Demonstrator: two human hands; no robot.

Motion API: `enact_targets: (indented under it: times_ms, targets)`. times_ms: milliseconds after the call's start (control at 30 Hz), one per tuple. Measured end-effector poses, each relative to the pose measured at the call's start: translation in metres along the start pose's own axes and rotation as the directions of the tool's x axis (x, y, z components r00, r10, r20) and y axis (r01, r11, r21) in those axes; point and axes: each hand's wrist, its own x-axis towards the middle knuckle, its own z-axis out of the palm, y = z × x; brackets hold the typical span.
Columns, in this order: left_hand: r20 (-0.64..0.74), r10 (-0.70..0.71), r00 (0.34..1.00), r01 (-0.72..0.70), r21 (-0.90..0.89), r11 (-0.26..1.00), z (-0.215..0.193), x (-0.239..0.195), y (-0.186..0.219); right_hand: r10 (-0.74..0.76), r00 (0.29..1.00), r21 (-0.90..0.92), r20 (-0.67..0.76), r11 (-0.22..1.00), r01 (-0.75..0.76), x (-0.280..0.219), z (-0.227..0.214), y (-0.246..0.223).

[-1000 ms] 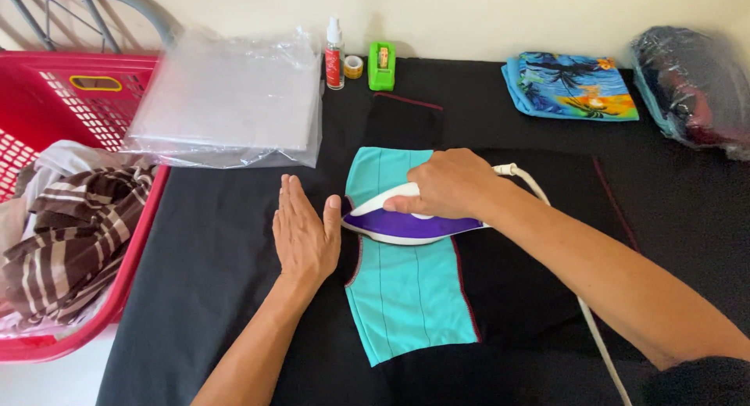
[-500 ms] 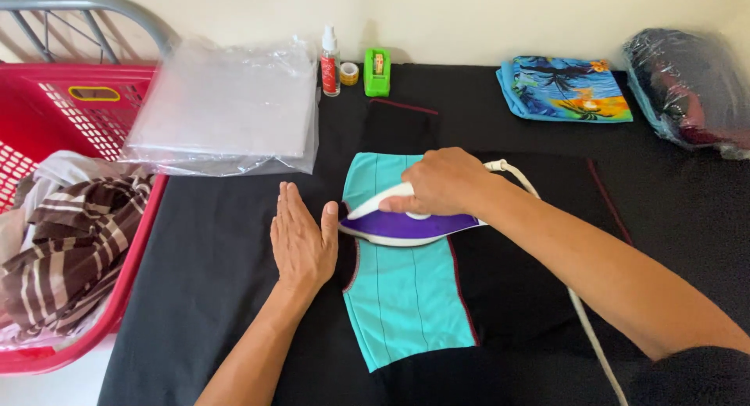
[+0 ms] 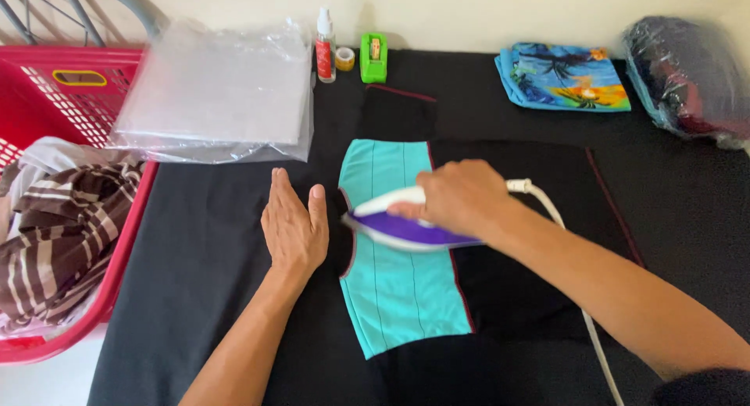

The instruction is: Ironing a black and teal t-shirt on a flat surface.

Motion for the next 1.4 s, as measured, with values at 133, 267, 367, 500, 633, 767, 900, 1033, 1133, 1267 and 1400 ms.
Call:
enact_targets:
  times_ms: [133,267,367,500,633,767,900,1033,1133,1267,1400]
  targets:
    - [0.009,0.007,1.0,-0.007,0.035,0.999,0.001,0.0,0.001,0.002,1.0,-0.009,0.0,1.0,-0.002,0.002,-0.004,0.008]
    - [0.009,0.01,1.0,-0.011,0.043,0.999,0.004,-0.002,-0.003,0.023,0.998,-0.001,-0.065,1.0,-0.023,0.008,0.001,0.01]
    - [0.003,0.02,1.0,-0.021,0.044,0.999,0.003,0.0,-0.004,-0.115,0.993,-0.042,-0.028,0.993,0.114,0.006,-0.003,0.008]
    - [0.019,0.019,1.0,-0.019,0.03,0.999,0.003,0.0,-0.002,0.041,0.999,0.032,0.025,0.999,-0.042,0.006,-0.01,0.004]
    - [0.017,0.013,1.0,-0.014,0.032,0.999,0.0,0.002,-0.004,-0.035,0.998,-0.007,0.051,0.999,0.035,0.014,-0.01,0.006]
    - [0.006,0.013,1.0,-0.013,0.033,0.999,0.005,0.003,-0.004,0.094,0.985,0.03,-0.143,0.995,-0.091,0.025,-0.003,0.018]
    - [0.025,0.029,0.999,-0.03,0.039,0.999,-0.003,0.006,0.0,0.137,0.98,0.07,-0.143,0.989,-0.128,-0.018,-0.012,0.008]
    - [0.195,0.212,0.958,-0.195,-0.103,0.975,-0.001,0.009,0.001,0.045,0.996,0.032,-0.08,0.999,-0.042,-0.068,-0.006,-0.016]
    - [0.361,0.32,0.876,-0.317,-0.07,0.946,0.0,0.0,0.009,-0.036,0.999,0.073,-0.039,0.997,0.039,-0.078,0.015,-0.02]
    - [0.463,0.324,0.825,-0.4,0.074,0.913,-0.002,-0.006,0.014,0.041,0.991,0.021,0.126,0.999,-0.044,-0.072,0.011,-0.018]
    - [0.46,0.319,0.829,-0.394,0.076,0.916,-0.002,-0.004,0.013,-0.114,0.978,0.117,0.175,0.989,0.094,-0.061,0.007,-0.014]
